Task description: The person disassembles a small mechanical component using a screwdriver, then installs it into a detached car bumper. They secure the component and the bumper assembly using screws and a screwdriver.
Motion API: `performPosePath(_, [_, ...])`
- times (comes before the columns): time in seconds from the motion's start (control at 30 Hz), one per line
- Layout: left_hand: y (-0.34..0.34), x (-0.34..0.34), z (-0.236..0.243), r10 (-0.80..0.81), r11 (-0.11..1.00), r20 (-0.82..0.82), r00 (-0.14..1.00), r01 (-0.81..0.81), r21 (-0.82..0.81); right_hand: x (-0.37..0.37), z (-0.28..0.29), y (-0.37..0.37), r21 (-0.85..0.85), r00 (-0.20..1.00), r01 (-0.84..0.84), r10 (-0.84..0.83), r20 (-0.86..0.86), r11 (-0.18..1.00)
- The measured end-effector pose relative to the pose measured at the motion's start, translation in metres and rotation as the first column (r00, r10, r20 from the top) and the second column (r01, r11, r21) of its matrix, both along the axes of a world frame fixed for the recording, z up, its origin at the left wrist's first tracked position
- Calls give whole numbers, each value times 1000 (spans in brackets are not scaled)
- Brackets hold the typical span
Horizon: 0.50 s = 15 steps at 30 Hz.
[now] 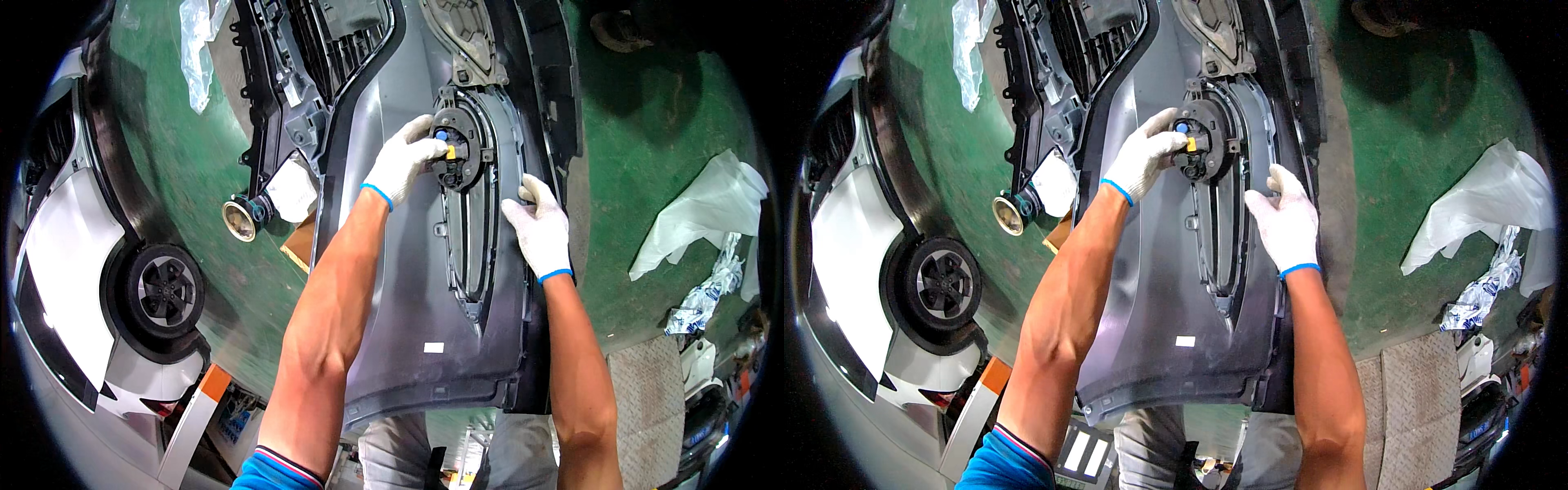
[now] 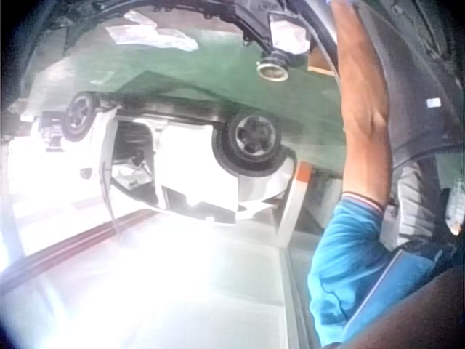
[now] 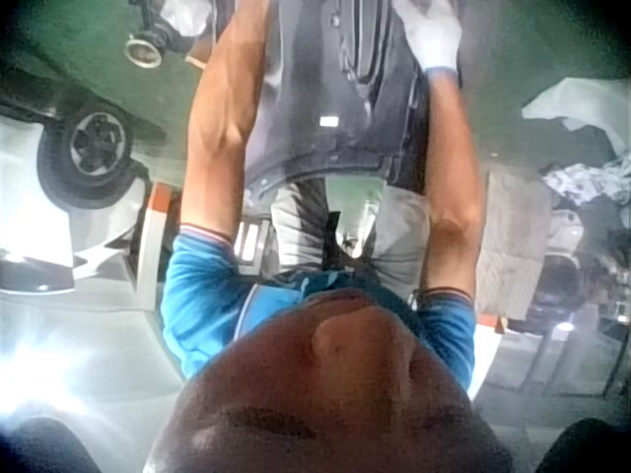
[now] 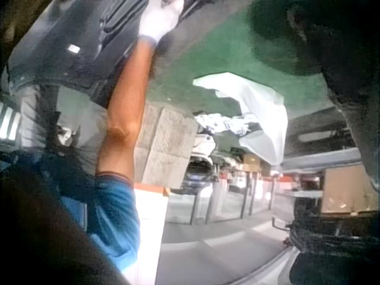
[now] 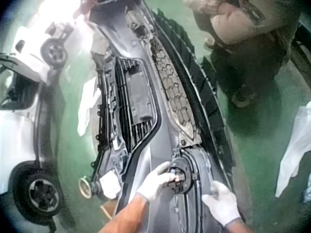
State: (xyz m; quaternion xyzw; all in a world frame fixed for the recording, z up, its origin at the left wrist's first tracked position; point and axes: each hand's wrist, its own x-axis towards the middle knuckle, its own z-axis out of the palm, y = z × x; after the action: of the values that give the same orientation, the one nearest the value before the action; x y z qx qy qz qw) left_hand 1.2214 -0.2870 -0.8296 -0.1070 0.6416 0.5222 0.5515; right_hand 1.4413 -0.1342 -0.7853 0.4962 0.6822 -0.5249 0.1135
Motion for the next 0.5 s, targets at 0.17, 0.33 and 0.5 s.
performPosePath(0.17, [1, 0, -1, -16, 1000, -17, 1000, 16, 4, -5, -4, 2, 1, 999, -52, 52, 11, 999])
performPosePath(0.33, [8, 5, 14, -81, 996, -4, 997, 80, -23, -7, -4, 3, -24, 999, -36, 37, 38, 999])
performPosePath(0.5, [8, 9, 4, 24, 1000, 28, 999, -25, 14, -3, -10, 1, -22, 999, -34, 34, 16, 999])
